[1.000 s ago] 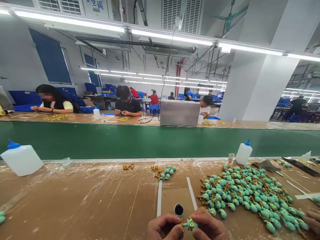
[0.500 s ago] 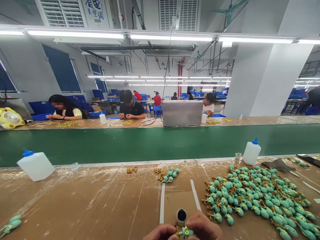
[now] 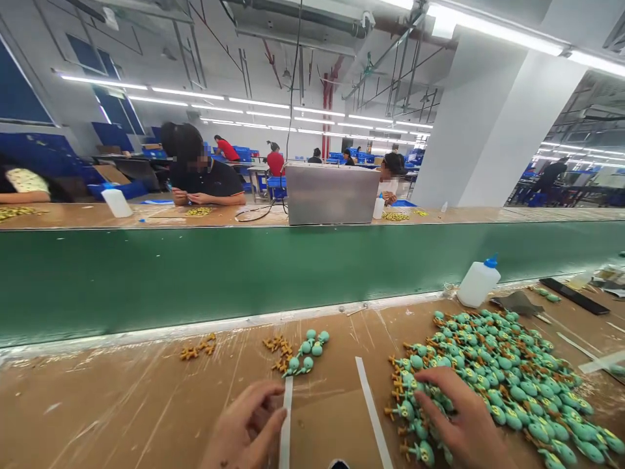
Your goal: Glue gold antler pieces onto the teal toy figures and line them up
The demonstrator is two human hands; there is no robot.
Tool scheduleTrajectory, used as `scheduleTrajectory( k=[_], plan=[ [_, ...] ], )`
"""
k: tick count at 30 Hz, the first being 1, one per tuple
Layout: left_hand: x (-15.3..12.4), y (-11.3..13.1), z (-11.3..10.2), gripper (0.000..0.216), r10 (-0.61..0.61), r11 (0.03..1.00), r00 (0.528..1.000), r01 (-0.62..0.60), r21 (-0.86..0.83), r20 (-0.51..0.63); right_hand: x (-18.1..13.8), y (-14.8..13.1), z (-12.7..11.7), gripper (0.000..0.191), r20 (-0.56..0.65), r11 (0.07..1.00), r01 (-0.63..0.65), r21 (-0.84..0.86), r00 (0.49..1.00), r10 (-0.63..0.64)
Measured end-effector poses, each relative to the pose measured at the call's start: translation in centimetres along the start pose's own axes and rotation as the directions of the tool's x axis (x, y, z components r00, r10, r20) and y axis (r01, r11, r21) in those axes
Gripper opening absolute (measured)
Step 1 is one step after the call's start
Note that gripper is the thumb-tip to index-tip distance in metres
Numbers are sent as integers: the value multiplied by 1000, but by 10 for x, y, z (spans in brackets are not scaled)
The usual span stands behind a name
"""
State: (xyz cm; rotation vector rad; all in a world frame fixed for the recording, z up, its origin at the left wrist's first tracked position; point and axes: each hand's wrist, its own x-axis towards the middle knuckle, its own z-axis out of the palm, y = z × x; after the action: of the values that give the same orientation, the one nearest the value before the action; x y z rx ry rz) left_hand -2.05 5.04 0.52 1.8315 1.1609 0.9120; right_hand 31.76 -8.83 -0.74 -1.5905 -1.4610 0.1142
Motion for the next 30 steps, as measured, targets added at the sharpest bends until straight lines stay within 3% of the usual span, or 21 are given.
scheduleTrajectory(
  k=[3,6,10,14,18,21,23,27,30],
  plan=[
    [31,-18,-22,24,248,857,968,-199,474,-41,11,11,6,12,112,961,186,-206,980,-166],
    [43,-33,-25,30,294,703,956,-228,673,17,15,18,15,13,241,900,318,-298,937,-252],
    [43,-43,-18,31,268,725,956,-281,629,117,22,21,10,13,312,869,390,-304,903,-296],
    [45,-41,-14,32,206,760,968,-250,599,143,37,6,12,10,317,883,388,-264,900,-300],
    [51,-33,-12,39,150,753,968,-244,611,202,59,-38,48,9,424,955,265,-134,886,-186],
    [52,-30,-10,34,127,756,962,-251,604,241,78,-78,88,23,591,977,202,-67,797,-124],
    [50,-30,-10,31,122,758,966,-239,606,228,89,-96,112,33,673,971,201,-129,737,-63],
    [44,-31,-9,31,135,771,967,-240,590,217,97,-102,141,35,743,941,238,-242,669,22],
    [44,-30,-6,34,160,776,954,-280,565,253,90,-92,142,37,750,944,249,-218,661,-1]
  ],
)
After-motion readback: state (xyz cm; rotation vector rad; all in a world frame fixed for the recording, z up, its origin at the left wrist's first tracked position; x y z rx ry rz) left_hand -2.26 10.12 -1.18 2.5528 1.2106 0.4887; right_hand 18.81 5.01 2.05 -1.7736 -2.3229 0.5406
